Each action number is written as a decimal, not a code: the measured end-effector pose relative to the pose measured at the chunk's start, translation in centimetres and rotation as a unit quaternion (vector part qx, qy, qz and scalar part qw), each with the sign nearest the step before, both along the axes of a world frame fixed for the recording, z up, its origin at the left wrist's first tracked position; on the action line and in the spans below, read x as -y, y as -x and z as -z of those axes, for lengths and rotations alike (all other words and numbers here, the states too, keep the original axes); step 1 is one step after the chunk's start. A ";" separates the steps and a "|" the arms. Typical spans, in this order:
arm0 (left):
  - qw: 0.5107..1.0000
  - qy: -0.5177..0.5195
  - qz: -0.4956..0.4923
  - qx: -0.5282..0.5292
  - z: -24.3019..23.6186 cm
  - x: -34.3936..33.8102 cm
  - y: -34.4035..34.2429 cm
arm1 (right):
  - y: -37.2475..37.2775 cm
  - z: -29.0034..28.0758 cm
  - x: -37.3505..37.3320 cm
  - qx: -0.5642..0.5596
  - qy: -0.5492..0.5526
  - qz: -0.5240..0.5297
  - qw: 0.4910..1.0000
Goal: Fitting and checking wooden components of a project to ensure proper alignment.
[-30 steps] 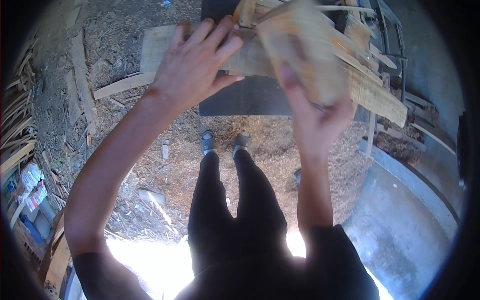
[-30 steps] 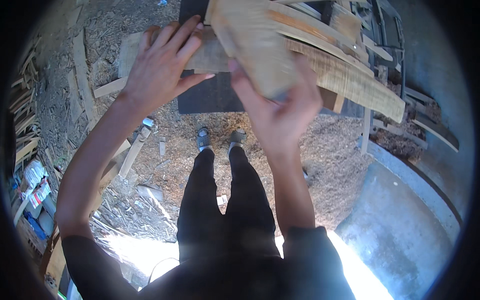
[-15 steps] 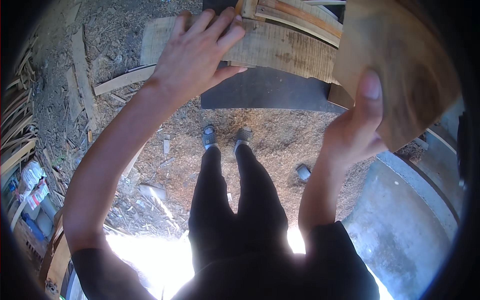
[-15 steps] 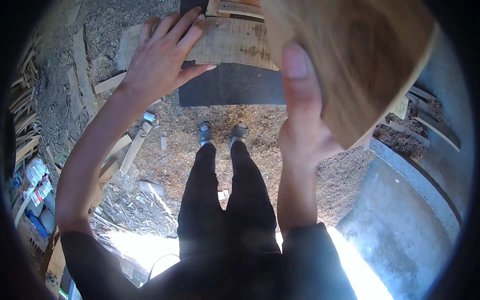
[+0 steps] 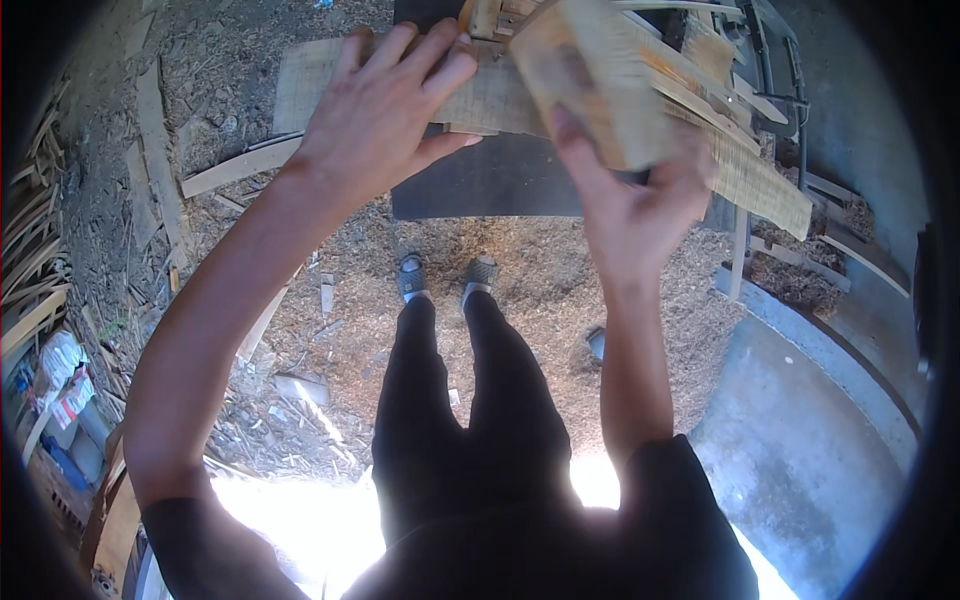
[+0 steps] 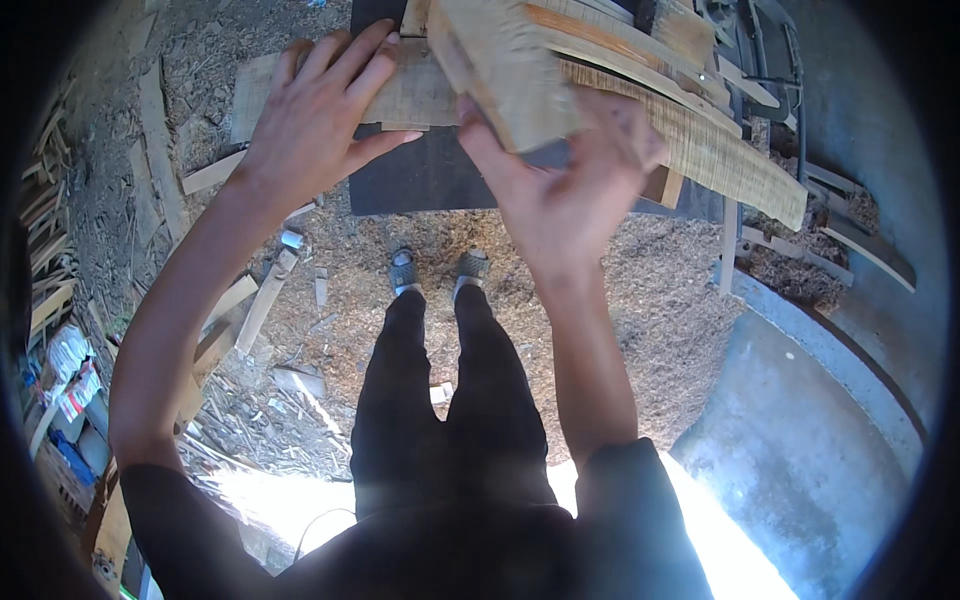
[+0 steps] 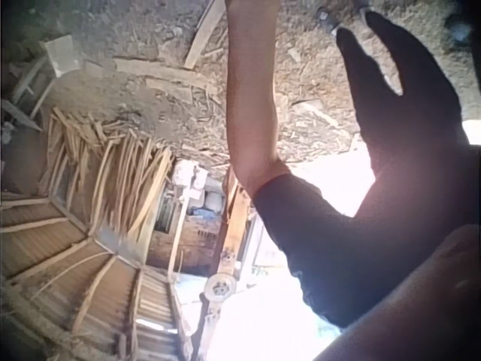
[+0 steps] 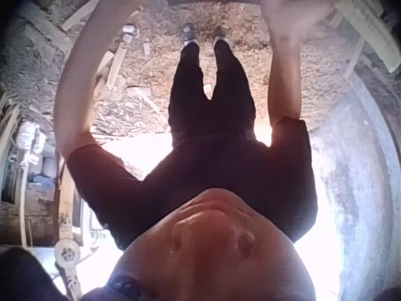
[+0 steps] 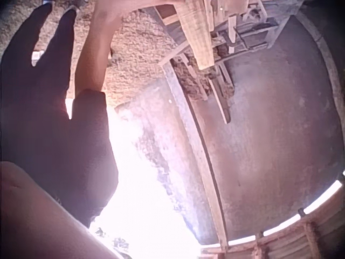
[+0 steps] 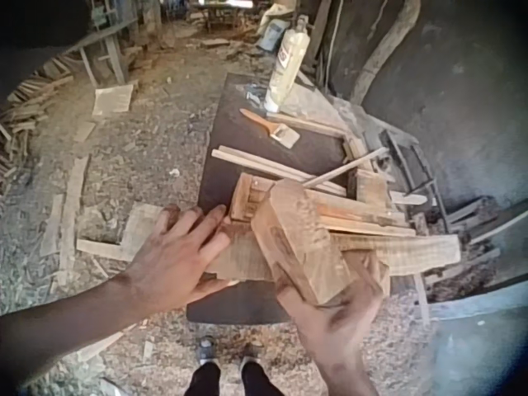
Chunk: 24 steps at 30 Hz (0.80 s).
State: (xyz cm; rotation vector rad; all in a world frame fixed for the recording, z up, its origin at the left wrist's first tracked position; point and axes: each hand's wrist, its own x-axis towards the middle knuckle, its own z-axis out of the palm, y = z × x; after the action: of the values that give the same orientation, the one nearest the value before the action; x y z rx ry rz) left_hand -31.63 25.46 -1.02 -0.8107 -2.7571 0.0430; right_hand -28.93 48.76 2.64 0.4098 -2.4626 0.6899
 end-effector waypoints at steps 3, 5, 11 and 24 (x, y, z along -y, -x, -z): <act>1.000 -0.003 -0.007 0.026 -0.6 -0.2 -0.2 | -0.5 -5.5 0.7 -0.008 0.312 0.005 0.950; 0.999 -0.011 -0.004 0.047 -0.7 -0.6 0.1 | 0.2 -4.4 0.4 -0.050 0.384 -0.071 0.919; 0.999 -0.002 -0.020 0.046 -0.3 0.2 -0.4 | 0.4 -4.0 0.8 0.040 0.199 -0.045 0.978; 1.000 -0.010 0.000 0.014 -0.6 -0.4 -0.1 | 0.4 -1.1 -1.0 -0.034 0.242 -0.100 0.965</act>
State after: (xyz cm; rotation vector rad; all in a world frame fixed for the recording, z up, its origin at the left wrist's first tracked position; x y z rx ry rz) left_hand -31.57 25.89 -0.40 -0.8113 -2.7795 0.0035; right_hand -29.29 49.72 3.78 0.4797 -2.1083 1.2985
